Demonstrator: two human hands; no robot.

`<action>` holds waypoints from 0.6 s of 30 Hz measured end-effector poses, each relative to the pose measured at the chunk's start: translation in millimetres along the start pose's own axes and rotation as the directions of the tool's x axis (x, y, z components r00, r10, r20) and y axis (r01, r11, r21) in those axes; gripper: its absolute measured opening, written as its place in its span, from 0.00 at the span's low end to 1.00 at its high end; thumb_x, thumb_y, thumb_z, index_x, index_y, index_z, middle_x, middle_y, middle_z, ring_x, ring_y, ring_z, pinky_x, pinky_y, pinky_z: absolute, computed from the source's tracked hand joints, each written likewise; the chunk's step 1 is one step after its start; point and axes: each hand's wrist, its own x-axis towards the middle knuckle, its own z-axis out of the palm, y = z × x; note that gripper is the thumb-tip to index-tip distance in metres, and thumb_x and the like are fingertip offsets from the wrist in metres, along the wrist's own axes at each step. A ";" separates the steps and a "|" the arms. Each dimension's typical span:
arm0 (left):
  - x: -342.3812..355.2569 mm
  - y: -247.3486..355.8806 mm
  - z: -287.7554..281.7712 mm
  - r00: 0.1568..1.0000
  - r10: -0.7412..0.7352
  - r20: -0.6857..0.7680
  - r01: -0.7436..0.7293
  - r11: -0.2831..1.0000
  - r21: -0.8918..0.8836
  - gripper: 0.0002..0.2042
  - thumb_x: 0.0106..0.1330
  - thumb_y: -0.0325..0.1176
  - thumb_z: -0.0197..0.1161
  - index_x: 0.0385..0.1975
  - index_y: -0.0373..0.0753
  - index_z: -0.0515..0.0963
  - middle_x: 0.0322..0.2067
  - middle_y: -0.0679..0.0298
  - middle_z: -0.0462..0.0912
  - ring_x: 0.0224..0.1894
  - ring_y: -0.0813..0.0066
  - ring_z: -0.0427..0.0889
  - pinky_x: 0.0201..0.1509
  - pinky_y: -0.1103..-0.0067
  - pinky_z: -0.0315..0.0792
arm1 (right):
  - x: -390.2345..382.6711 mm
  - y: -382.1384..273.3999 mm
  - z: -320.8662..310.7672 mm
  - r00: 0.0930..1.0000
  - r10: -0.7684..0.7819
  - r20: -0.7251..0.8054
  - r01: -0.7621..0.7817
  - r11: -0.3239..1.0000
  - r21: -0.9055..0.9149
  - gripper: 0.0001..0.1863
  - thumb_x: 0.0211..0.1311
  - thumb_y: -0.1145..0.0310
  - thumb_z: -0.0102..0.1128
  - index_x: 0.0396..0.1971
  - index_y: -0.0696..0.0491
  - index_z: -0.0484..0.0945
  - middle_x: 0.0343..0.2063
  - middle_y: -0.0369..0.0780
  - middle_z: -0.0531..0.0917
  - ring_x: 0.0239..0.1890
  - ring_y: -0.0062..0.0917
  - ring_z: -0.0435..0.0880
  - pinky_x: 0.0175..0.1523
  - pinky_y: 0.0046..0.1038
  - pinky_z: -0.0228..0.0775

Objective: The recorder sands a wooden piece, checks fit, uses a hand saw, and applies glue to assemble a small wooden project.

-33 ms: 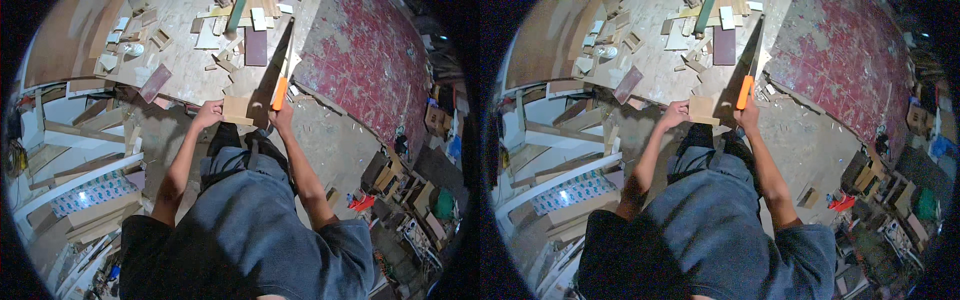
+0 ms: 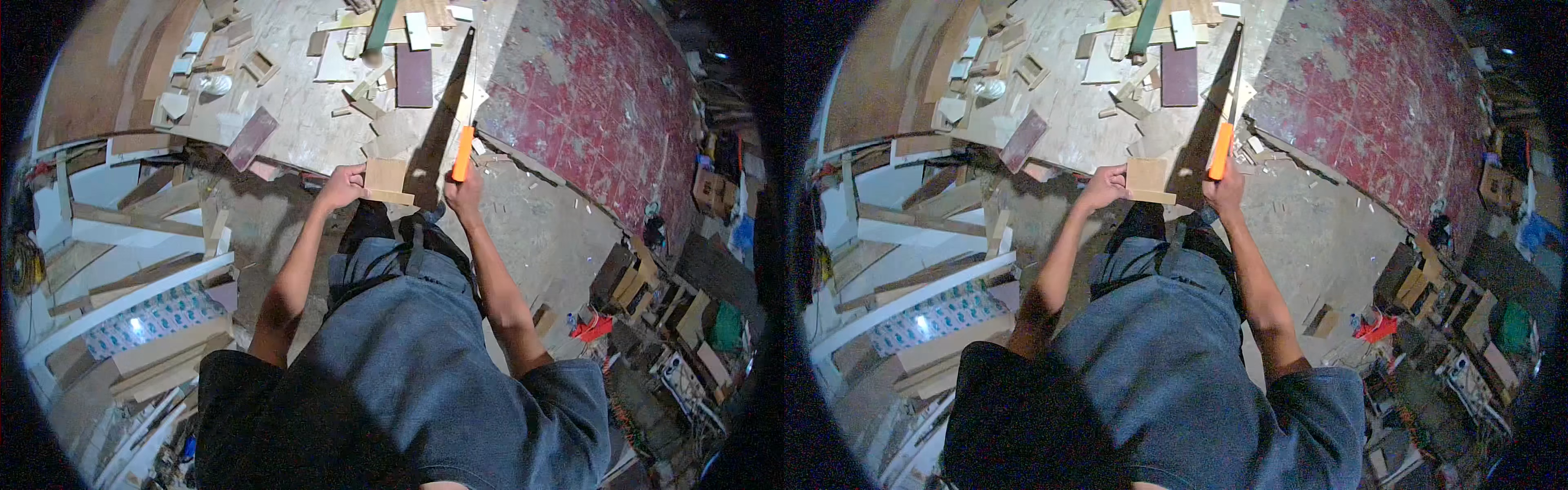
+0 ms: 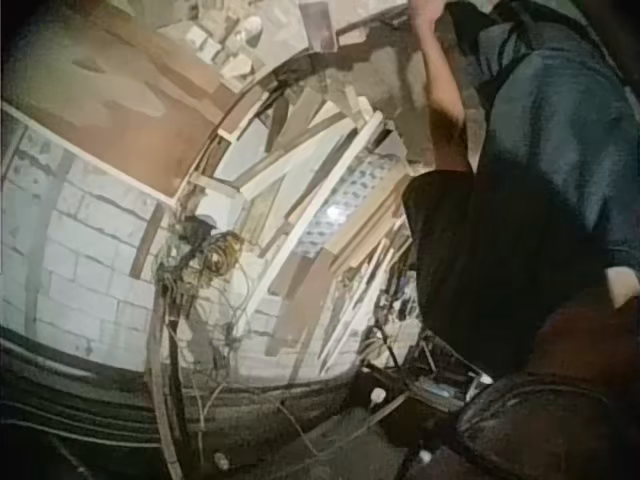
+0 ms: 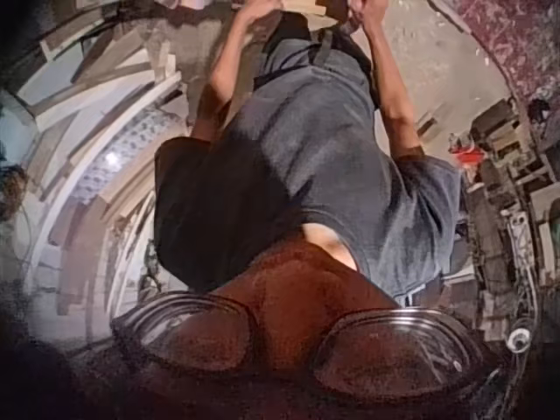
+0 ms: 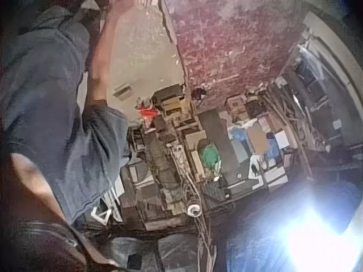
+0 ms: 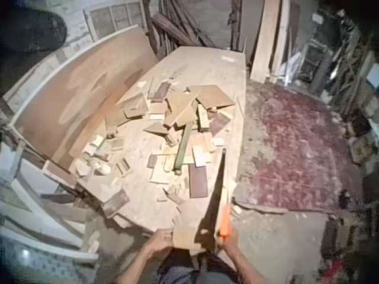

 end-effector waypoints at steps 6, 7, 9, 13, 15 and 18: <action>53.6 -4.0 62.5 0.993 0.044 0.111 -0.039 0.998 -0.043 0.32 0.49 0.15 0.63 0.60 0.38 0.72 0.24 0.77 0.77 0.26 0.91 0.71 0.32 0.88 0.69 | -45.8 -12.0 -75.7 0.969 0.023 -0.245 -0.039 0.997 -0.060 0.12 0.47 0.79 0.58 0.35 0.57 0.76 0.23 0.41 0.79 0.24 0.31 0.80 0.34 0.28 0.73; 63.3 -8.6 77.5 0.994 0.076 0.080 -0.070 0.995 -0.071 0.33 0.49 0.15 0.61 0.61 0.39 0.72 0.24 0.75 0.78 0.26 0.90 0.73 0.31 0.87 0.69 | -52.2 -20.4 -78.8 0.951 0.053 -0.304 -0.052 0.999 0.008 0.11 0.48 0.79 0.58 0.35 0.58 0.76 0.24 0.40 0.79 0.25 0.29 0.80 0.35 0.27 0.73; 85.7 -18.2 95.9 0.993 0.112 0.047 -0.107 0.989 -0.100 0.33 0.50 0.15 0.60 0.61 0.39 0.71 0.24 0.73 0.80 0.26 0.88 0.74 0.31 0.87 0.70 | -66.9 -26.4 -79.9 0.906 0.191 -0.378 -0.145 0.979 0.146 0.10 0.51 0.78 0.60 0.35 0.59 0.75 0.25 0.38 0.78 0.26 0.25 0.78 0.35 0.26 0.72; 109.3 -25.1 109.8 0.990 0.138 0.000 -0.135 0.972 0.193 0.28 0.47 0.22 0.61 0.54 0.45 0.76 0.23 0.57 0.82 0.25 0.67 0.80 0.30 0.73 0.73 | -62.9 -45.2 -74.2 0.817 0.405 -0.411 -0.345 0.914 0.215 0.08 0.58 0.75 0.62 0.34 0.58 0.73 0.24 0.34 0.74 0.24 0.20 0.71 0.32 0.24 0.66; 113.4 -26.0 106.5 0.988 0.156 -0.022 -0.143 0.950 0.279 0.26 0.47 0.24 0.60 0.51 0.46 0.77 0.24 0.50 0.81 0.27 0.53 0.80 0.31 0.68 0.73 | -56.6 -45.8 -74.3 0.763 0.499 -0.410 -0.487 0.862 0.144 0.10 0.58 0.70 0.65 0.31 0.57 0.72 0.21 0.32 0.71 0.22 0.17 0.66 0.29 0.24 0.60; 113.3 -17.1 106.5 0.991 0.123 -0.044 -0.096 0.915 0.391 0.23 0.47 0.25 0.61 0.49 0.45 0.78 0.26 0.48 0.81 0.30 0.50 0.82 0.33 0.65 0.74 | -69.7 -8.5 -70.4 0.668 0.682 -0.297 -0.686 0.719 0.109 0.12 0.57 0.67 0.66 0.30 0.57 0.73 0.21 0.32 0.71 0.23 0.18 0.67 0.30 0.25 0.62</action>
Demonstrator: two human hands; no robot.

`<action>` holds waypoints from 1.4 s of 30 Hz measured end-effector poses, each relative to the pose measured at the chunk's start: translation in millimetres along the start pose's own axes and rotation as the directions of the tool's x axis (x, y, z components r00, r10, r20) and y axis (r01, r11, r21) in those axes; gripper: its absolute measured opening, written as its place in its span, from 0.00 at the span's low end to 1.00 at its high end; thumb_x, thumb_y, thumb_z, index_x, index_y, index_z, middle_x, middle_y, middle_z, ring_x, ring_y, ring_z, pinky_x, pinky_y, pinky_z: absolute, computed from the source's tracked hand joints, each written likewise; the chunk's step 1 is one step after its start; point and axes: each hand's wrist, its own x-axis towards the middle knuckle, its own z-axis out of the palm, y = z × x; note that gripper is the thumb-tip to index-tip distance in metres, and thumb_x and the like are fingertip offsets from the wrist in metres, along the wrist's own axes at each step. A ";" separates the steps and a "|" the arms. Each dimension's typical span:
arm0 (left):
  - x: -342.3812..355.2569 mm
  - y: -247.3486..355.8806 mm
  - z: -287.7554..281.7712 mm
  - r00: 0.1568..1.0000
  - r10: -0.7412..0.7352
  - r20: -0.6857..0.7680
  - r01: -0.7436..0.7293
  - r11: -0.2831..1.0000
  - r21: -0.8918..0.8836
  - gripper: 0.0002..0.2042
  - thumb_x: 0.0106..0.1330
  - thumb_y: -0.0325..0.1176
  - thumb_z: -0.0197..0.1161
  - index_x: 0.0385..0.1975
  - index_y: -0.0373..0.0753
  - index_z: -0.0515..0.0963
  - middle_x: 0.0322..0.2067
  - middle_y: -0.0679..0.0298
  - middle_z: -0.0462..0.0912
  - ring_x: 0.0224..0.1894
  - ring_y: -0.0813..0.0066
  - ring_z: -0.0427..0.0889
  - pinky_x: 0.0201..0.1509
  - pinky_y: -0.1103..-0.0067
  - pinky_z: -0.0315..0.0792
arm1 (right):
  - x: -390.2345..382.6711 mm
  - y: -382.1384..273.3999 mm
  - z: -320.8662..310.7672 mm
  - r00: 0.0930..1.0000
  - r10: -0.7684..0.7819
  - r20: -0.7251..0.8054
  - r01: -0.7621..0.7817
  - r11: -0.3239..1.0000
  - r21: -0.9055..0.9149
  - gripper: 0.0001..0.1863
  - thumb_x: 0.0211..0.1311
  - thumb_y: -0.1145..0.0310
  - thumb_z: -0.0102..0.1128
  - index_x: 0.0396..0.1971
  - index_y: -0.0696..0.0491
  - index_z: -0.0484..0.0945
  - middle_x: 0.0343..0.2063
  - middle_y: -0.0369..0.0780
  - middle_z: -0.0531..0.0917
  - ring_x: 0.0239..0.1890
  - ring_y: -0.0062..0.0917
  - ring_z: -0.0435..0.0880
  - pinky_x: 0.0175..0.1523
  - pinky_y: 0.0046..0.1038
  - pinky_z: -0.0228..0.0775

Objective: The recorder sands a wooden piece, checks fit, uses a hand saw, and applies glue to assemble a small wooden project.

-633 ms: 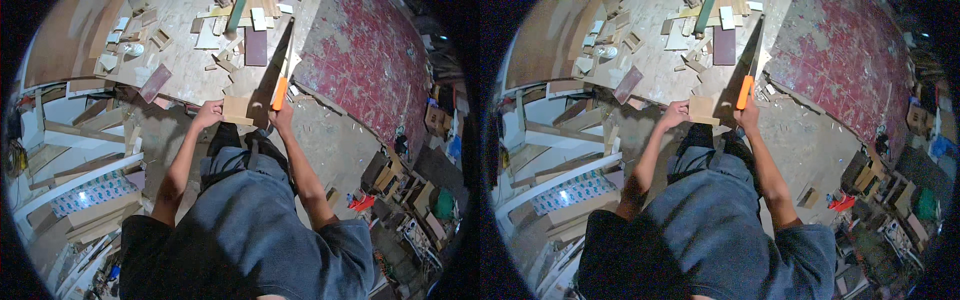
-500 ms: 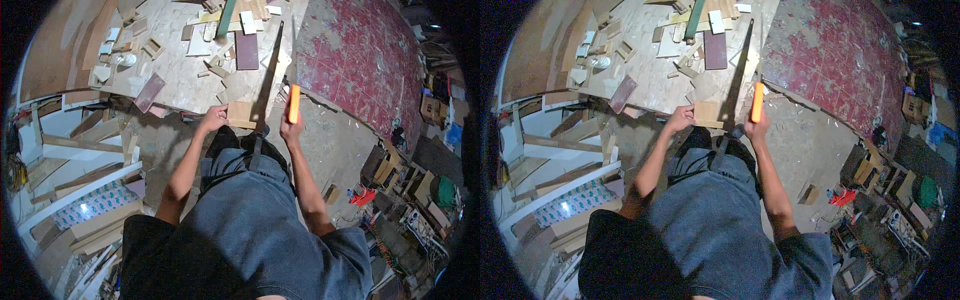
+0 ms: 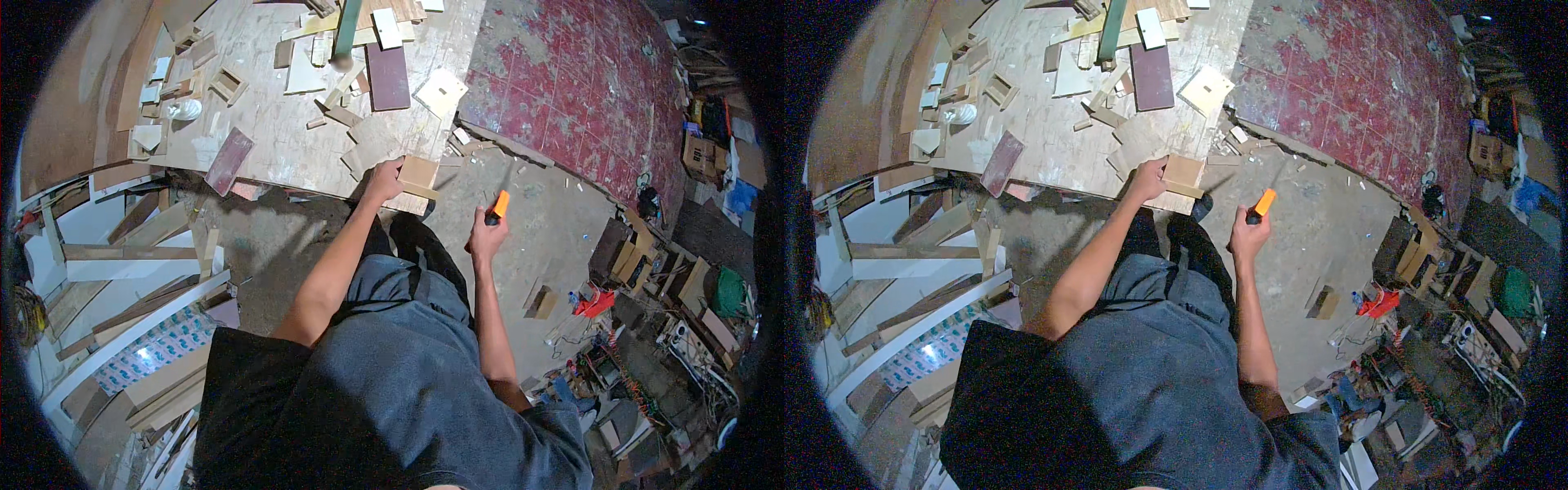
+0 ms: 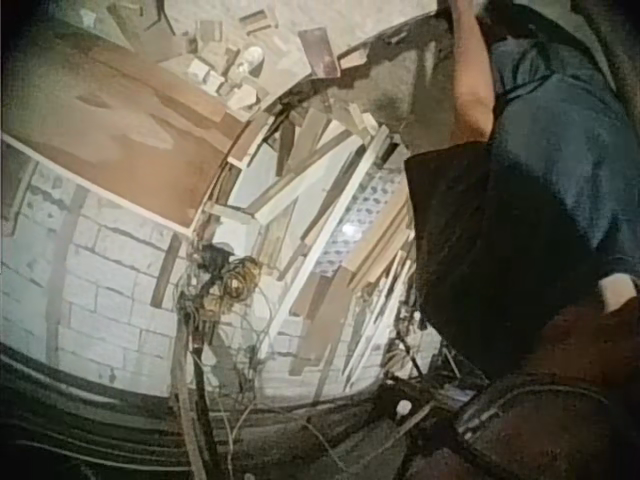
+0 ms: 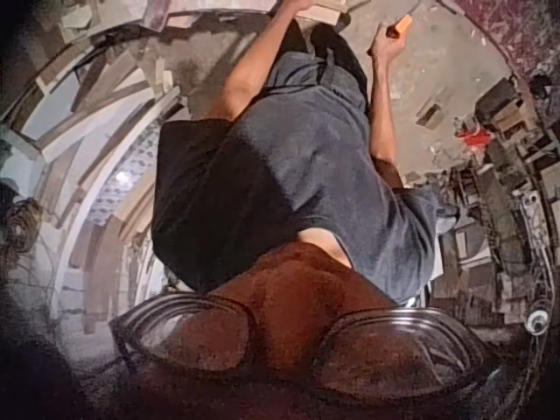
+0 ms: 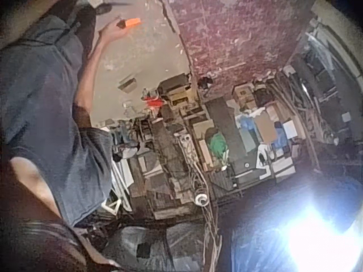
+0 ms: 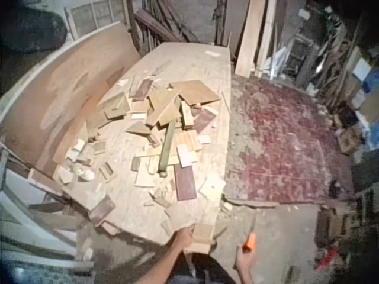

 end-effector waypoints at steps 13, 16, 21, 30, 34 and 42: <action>2.8 33.0 2.7 0.995 -0.006 -0.102 0.028 0.975 0.220 0.28 0.44 0.25 0.67 0.52 0.39 0.77 0.35 0.44 0.82 0.42 0.44 0.81 0.45 0.61 0.76 | 24.4 98.0 100.4 0.966 0.019 0.259 -0.103 0.943 0.315 0.12 0.54 0.74 0.69 0.25 0.54 0.70 0.33 0.43 0.85 0.18 0.17 0.77 0.23 0.24 0.69; -3.4 36.8 5.0 0.993 -0.051 -0.108 0.076 0.967 0.244 0.30 0.45 0.25 0.67 0.55 0.42 0.75 0.35 0.45 0.82 0.42 0.45 0.82 0.46 0.61 0.75 | 32.3 81.2 110.5 0.949 0.057 0.311 -0.179 0.909 0.377 0.15 0.50 0.74 0.73 0.23 0.53 0.70 0.30 0.38 0.85 0.22 0.15 0.76 0.28 0.21 0.69; -1.2 47.0 18.9 0.965 -0.149 -0.215 0.229 0.880 0.416 0.31 0.45 0.28 0.66 0.56 0.50 0.74 0.33 0.48 0.83 0.40 0.48 0.83 0.42 0.61 0.77 | 44.1 61.6 118.0 0.931 0.171 0.323 -0.235 0.957 0.170 0.15 0.46 0.70 0.76 0.21 0.52 0.72 0.18 0.30 0.77 0.20 0.14 0.72 0.26 0.22 0.65; -0.3 58.2 18.0 0.985 -0.146 -0.094 0.168 0.939 0.300 0.26 0.44 0.28 0.68 0.49 0.49 0.79 0.34 0.51 0.84 0.40 0.50 0.83 0.45 0.64 0.77 | 62.3 101.0 119.2 0.913 0.218 0.345 -0.261 0.962 0.084 0.12 0.47 0.74 0.74 0.27 0.55 0.77 0.24 0.35 0.81 0.23 0.20 0.80 0.25 0.26 0.74; -10.2 58.0 20.8 0.982 -0.160 -0.096 0.178 0.955 0.236 0.26 0.44 0.27 0.67 0.49 0.48 0.79 0.34 0.50 0.84 0.41 0.49 0.83 0.46 0.63 0.77 | 62.3 114.0 116.7 0.905 0.230 0.356 -0.275 0.958 0.078 0.11 0.49 0.76 0.72 0.29 0.56 0.76 0.24 0.35 0.80 0.23 0.22 0.81 0.24 0.27 0.76; -11.6 45.6 30.3 0.987 -0.103 -0.121 0.129 0.964 0.231 0.27 0.45 0.26 0.66 0.51 0.49 0.77 0.35 0.47 0.83 0.42 0.46 0.81 0.47 0.61 0.76 | 57.0 103.9 108.5 0.827 0.208 0.523 -0.378 0.893 0.243 0.15 0.42 0.73 0.76 0.24 0.54 0.74 0.23 0.33 0.79 0.22 0.19 0.75 0.30 0.25 0.70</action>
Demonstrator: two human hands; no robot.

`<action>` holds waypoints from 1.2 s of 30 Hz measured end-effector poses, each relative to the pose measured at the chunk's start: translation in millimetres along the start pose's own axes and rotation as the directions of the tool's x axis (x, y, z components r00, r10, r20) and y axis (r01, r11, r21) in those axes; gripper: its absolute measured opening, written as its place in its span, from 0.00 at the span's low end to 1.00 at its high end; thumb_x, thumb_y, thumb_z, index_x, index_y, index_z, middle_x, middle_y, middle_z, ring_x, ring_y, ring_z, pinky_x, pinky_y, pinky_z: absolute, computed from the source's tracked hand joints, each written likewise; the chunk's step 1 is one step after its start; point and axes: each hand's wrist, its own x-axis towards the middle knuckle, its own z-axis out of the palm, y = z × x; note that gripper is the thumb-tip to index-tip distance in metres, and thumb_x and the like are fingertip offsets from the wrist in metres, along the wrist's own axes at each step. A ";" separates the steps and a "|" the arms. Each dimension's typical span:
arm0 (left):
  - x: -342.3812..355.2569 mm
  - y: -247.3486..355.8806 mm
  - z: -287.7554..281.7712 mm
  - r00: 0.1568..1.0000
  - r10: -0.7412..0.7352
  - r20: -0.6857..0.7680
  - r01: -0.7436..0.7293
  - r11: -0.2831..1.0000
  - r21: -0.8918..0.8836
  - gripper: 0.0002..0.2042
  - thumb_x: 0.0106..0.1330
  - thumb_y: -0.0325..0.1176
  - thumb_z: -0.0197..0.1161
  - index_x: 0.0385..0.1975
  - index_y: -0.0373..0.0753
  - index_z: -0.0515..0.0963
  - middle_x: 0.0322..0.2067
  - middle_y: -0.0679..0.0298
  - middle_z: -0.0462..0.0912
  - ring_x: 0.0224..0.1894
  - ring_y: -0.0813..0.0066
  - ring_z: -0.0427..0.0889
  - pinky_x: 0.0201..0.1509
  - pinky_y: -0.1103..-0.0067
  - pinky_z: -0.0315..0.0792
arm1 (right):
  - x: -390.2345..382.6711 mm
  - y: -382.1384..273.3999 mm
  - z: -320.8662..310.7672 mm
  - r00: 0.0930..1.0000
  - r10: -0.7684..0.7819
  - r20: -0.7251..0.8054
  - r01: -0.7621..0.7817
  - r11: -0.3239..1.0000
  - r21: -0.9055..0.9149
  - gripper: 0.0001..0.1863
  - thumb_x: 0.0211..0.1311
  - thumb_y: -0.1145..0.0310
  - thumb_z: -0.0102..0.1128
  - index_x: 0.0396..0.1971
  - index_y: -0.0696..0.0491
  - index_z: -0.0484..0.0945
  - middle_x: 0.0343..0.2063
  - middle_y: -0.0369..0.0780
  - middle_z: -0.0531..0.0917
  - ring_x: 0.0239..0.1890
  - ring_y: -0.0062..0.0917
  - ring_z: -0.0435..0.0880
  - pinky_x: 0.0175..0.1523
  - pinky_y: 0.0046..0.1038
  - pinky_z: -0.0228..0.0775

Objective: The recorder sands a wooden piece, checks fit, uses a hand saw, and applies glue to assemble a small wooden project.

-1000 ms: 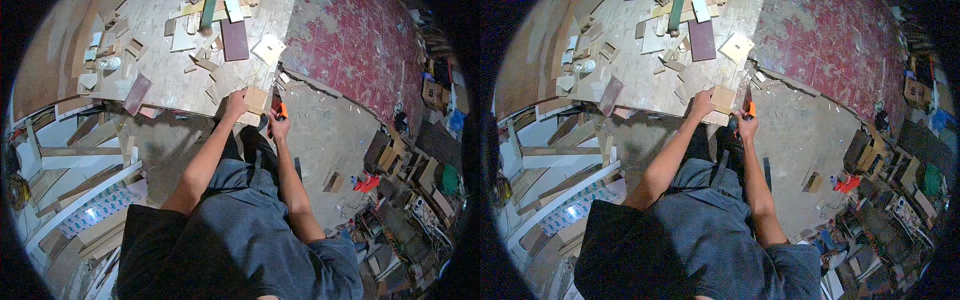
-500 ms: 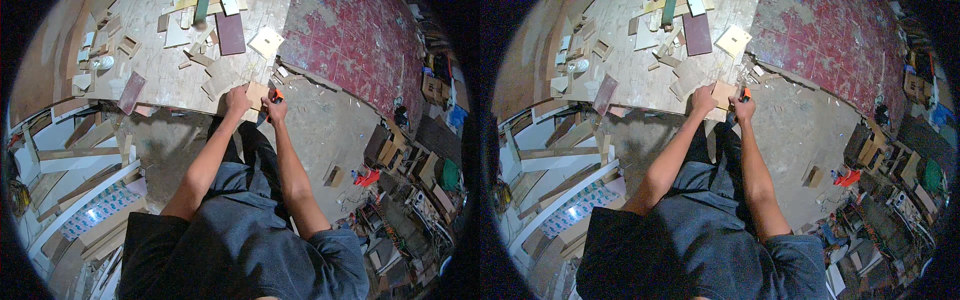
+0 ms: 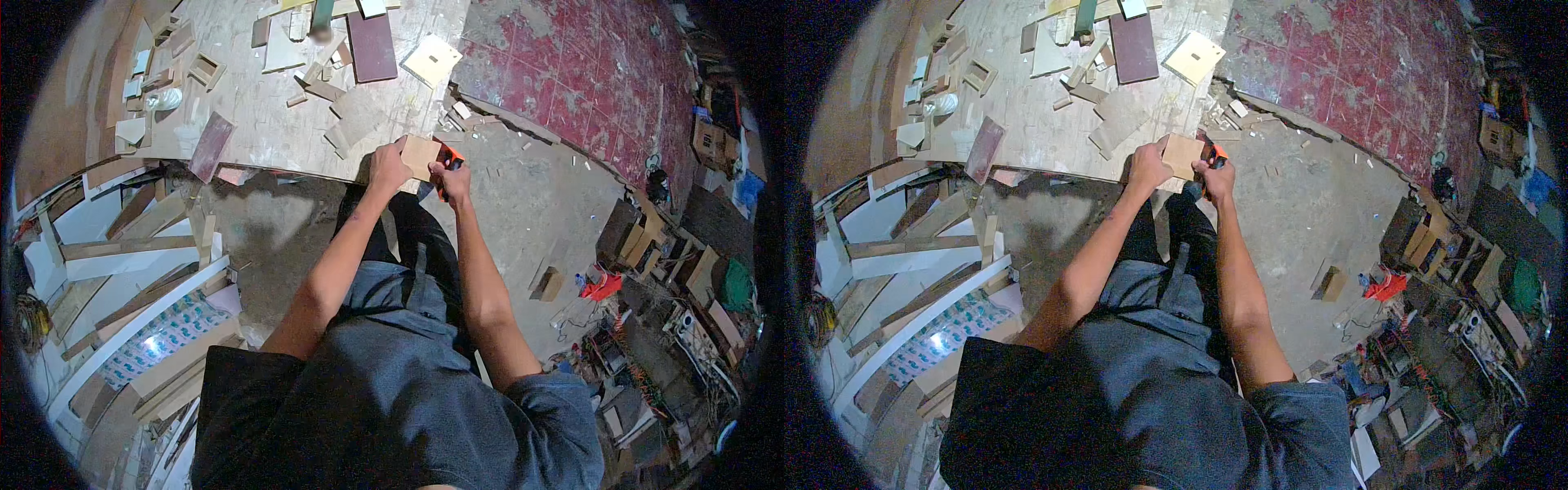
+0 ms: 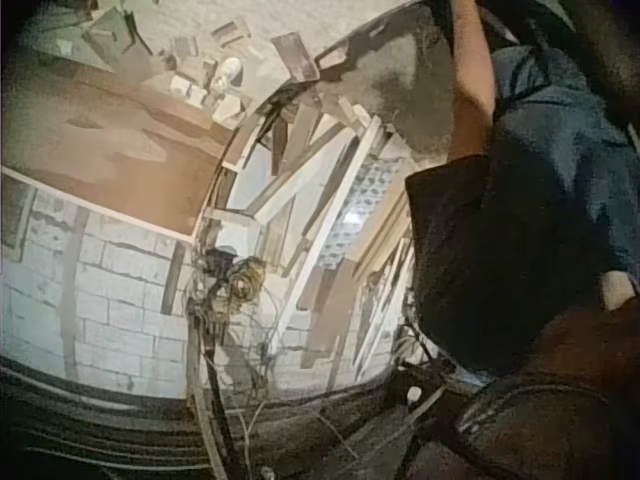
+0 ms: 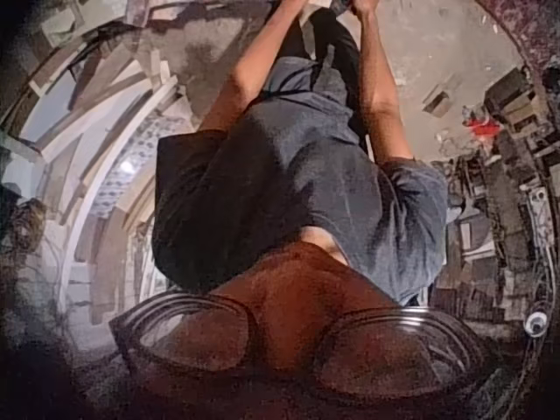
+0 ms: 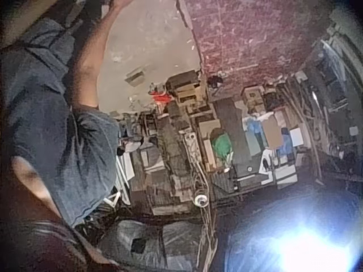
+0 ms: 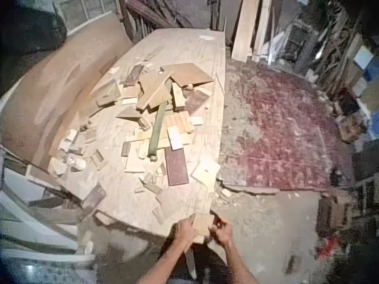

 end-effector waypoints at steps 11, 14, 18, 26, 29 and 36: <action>-7.5 -8.9 4.0 0.994 -0.002 -0.108 0.020 0.987 0.162 0.29 0.47 0.29 0.65 0.55 0.52 0.74 0.32 0.52 0.81 0.38 0.49 0.82 0.42 0.62 0.76 | -9.8 -16.7 0.4 0.993 -0.025 0.112 0.031 0.998 -0.051 0.19 0.42 0.78 0.73 0.34 0.58 0.74 0.30 0.39 0.85 0.31 0.21 0.83 0.38 0.25 0.77; -7.3 -17.5 5.3 0.993 -0.029 -0.115 0.042 0.992 0.115 0.32 0.45 0.30 0.65 0.57 0.52 0.73 0.31 0.55 0.82 0.37 0.52 0.83 0.41 0.63 0.77 | -17.0 -29.6 -3.1 0.977 -0.010 0.214 0.023 0.998 -0.056 0.20 0.41 0.79 0.73 0.36 0.59 0.74 0.33 0.40 0.85 0.32 0.22 0.84 0.39 0.26 0.77; -7.4 -16.6 7.2 0.990 -0.083 -0.117 0.084 0.996 0.002 0.37 0.43 0.31 0.66 0.61 0.49 0.71 0.30 0.59 0.85 0.35 0.56 0.84 0.41 0.65 0.78 | -14.5 -23.4 -5.4 0.970 -0.073 0.231 0.089 0.994 -0.057 0.24 0.37 0.80 0.75 0.35 0.55 0.70 0.28 0.35 0.82 0.30 0.19 0.81 0.37 0.24 0.76; -7.8 -16.3 -5.0 0.991 -0.121 -0.053 0.124 0.991 0.051 0.38 0.45 0.30 0.67 0.63 0.49 0.68 0.35 0.58 0.84 0.39 0.56 0.83 0.42 0.65 0.77 | -25.5 -18.4 10.5 0.960 -0.276 0.040 0.268 0.875 -0.404 0.28 0.35 0.70 0.79 0.40 0.56 0.76 0.32 0.40 0.86 0.30 0.27 0.85 0.40 0.30 0.76; -13.7 -0.8 -8.1 0.987 -0.137 -0.085 0.147 0.981 0.129 0.38 0.46 0.29 0.67 0.65 0.49 0.66 0.42 0.56 0.79 0.44 0.54 0.80 0.46 0.65 0.75 | -28.5 -24.4 11.0 0.981 -0.194 0.007 0.177 0.877 -0.447 0.28 0.35 0.69 0.80 0.40 0.56 0.75 0.32 0.41 0.86 0.29 0.29 0.85 0.39 0.30 0.76; -11.3 2.7 0.6 0.916 0.392 -0.085 -0.356 0.893 0.276 0.38 0.46 0.23 0.63 0.64 0.47 0.65 0.55 0.57 0.65 0.60 0.57 0.63 0.61 0.63 0.60 | -39.6 -41.7 15.0 0.974 -0.226 0.002 0.202 0.870 -0.450 0.29 0.34 0.69 0.80 0.39 0.56 0.74 0.32 0.41 0.86 0.29 0.29 0.86 0.38 0.31 0.77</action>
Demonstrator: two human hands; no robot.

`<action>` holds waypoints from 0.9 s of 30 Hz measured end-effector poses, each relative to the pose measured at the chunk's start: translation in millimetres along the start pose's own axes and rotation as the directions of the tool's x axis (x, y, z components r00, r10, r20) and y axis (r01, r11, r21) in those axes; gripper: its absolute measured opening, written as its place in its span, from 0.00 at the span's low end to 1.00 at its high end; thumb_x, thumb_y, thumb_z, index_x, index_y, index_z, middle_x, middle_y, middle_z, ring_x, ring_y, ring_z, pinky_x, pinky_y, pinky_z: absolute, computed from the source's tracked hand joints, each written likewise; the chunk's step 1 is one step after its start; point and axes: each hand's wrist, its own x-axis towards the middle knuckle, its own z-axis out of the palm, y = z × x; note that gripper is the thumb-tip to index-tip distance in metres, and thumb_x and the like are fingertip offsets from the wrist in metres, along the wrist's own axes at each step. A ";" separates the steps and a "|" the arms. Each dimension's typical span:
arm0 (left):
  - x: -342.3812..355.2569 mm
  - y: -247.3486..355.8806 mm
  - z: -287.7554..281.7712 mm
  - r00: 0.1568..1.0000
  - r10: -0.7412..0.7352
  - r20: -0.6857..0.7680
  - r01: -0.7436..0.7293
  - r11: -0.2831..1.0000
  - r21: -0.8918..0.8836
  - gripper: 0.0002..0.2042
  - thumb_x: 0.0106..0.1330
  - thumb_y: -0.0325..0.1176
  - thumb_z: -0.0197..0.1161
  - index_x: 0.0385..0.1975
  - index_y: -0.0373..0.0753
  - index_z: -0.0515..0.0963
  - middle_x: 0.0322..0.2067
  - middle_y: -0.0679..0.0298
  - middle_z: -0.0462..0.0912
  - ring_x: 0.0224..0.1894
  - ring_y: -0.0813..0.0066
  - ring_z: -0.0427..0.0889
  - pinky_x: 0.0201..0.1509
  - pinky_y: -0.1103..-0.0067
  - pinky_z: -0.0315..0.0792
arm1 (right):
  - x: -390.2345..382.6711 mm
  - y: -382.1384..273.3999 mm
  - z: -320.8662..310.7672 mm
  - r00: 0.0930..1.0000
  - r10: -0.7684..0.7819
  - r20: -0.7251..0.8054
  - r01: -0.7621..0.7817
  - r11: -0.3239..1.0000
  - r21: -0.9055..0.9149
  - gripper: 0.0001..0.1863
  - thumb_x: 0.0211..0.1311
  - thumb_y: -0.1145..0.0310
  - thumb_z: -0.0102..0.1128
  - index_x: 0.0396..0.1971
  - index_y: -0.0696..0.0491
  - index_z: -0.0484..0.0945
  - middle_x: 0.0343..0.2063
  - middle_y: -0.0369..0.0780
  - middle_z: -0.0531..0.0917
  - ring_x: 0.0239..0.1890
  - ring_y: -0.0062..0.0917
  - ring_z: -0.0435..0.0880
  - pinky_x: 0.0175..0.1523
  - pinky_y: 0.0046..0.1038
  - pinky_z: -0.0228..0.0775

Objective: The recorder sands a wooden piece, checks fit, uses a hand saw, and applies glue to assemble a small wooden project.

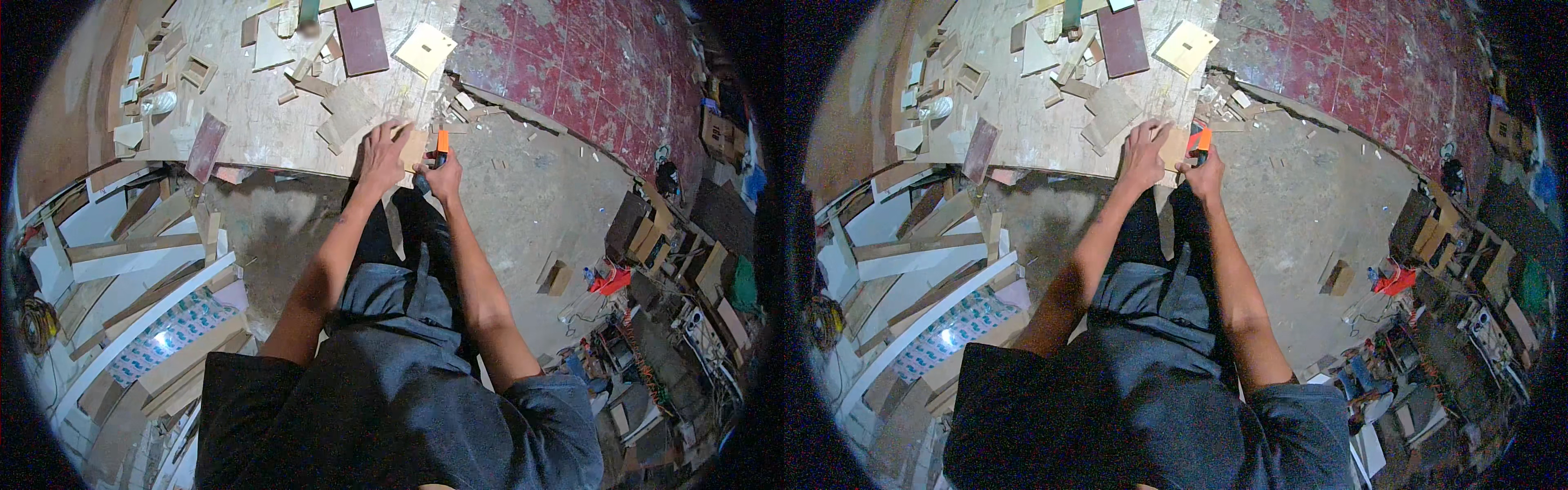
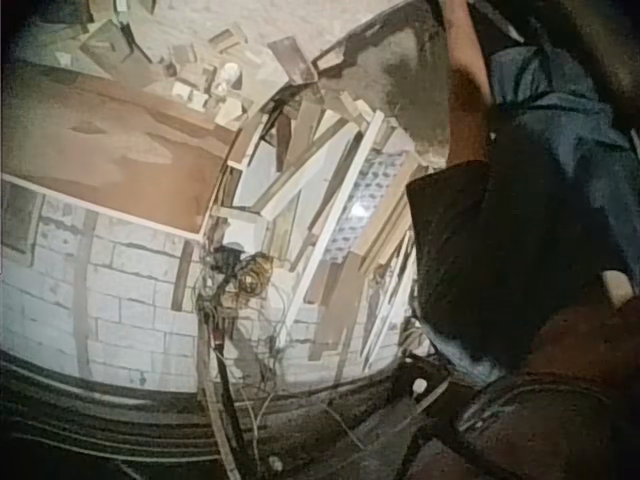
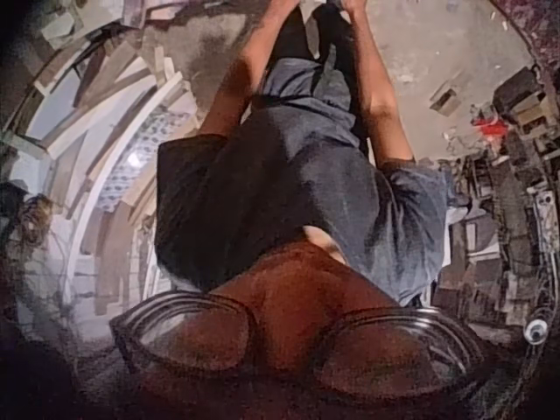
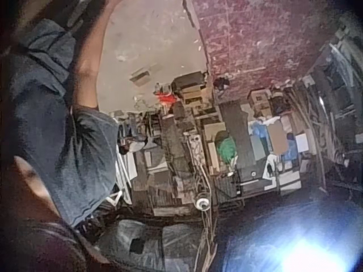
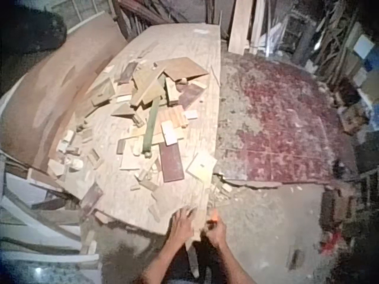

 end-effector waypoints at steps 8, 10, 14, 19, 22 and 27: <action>34.0 0.2 40.9 0.971 0.140 -0.192 -0.144 0.990 -0.008 0.31 0.55 0.24 0.57 0.64 0.40 0.65 0.50 0.59 0.72 0.54 0.60 0.69 0.58 0.67 0.63 | 4.0 13.3 9.3 0.999 -0.002 -0.040 0.004 0.999 0.054 0.28 0.35 0.68 0.80 0.39 0.57 0.75 0.32 0.41 0.86 0.34 0.29 0.86 0.42 0.31 0.76; 33.2 -8.1 49.2 0.968 0.155 -0.197 -0.142 0.987 0.078 0.31 0.56 0.26 0.57 0.64 0.40 0.64 0.49 0.60 0.72 0.53 0.62 0.70 0.58 0.67 0.64 | 2.8 13.1 8.6 0.999 0.019 -0.028 -0.018 0.999 0.051 0.28 0.35 0.68 0.80 0.38 0.57 0.75 0.32 0.41 0.86 0.33 0.29 0.85 0.42 0.31 0.76; 31.2 -10.1 59.0 0.980 0.114 -0.164 -0.094 0.987 0.128 0.31 0.57 0.27 0.57 0.65 0.41 0.62 0.47 0.61 0.72 0.51 0.64 0.70 0.57 0.68 0.64 | 3.7 15.1 5.5 1.000 0.003 -0.029 -0.003 1.000 0.024 0.26 0.38 0.67 0.79 0.38 0.57 0.75 0.31 0.40 0.86 0.32 0.27 0.84 0.41 0.29 0.75; 37.5 -0.5 61.8 0.989 0.088 -0.115 -0.065 0.979 0.192 0.33 0.57 0.27 0.57 0.67 0.43 0.60 0.46 0.63 0.71 0.50 0.64 0.70 0.54 0.68 0.64 | -4.6 38.4 -25.1 0.980 0.151 -0.130 -0.112 0.958 0.265 0.15 0.55 0.63 0.69 0.34 0.54 0.73 0.23 0.35 0.78 0.23 0.22 0.76 0.31 0.26 0.69; 31.5 -8.0 61.2 0.988 0.048 -0.145 -0.018 0.980 0.198 0.34 0.57 0.27 0.58 0.67 0.42 0.59 0.46 0.63 0.71 0.49 0.64 0.70 0.54 0.68 0.64 | -33.4 1.5 -44.2 0.967 0.254 -0.024 -0.168 0.706 0.688 0.11 0.65 0.63 0.60 0.31 0.50 0.68 0.18 0.31 0.69 0.16 0.16 0.66 0.21 0.23 0.59; 32.9 -6.1 60.4 0.987 0.057 -0.152 -0.025 0.979 0.203 0.34 0.57 0.27 0.58 0.67 0.41 0.60 0.45 0.62 0.71 0.49 0.64 0.70 0.54 0.69 0.65 | -80.7 -68.8 -72.6 0.948 0.317 0.021 -0.232 0.645 0.728 0.11 0.67 0.66 0.58 0.31 0.50 0.64 0.14 0.33 0.70 0.09 0.17 0.66 0.15 0.22 0.58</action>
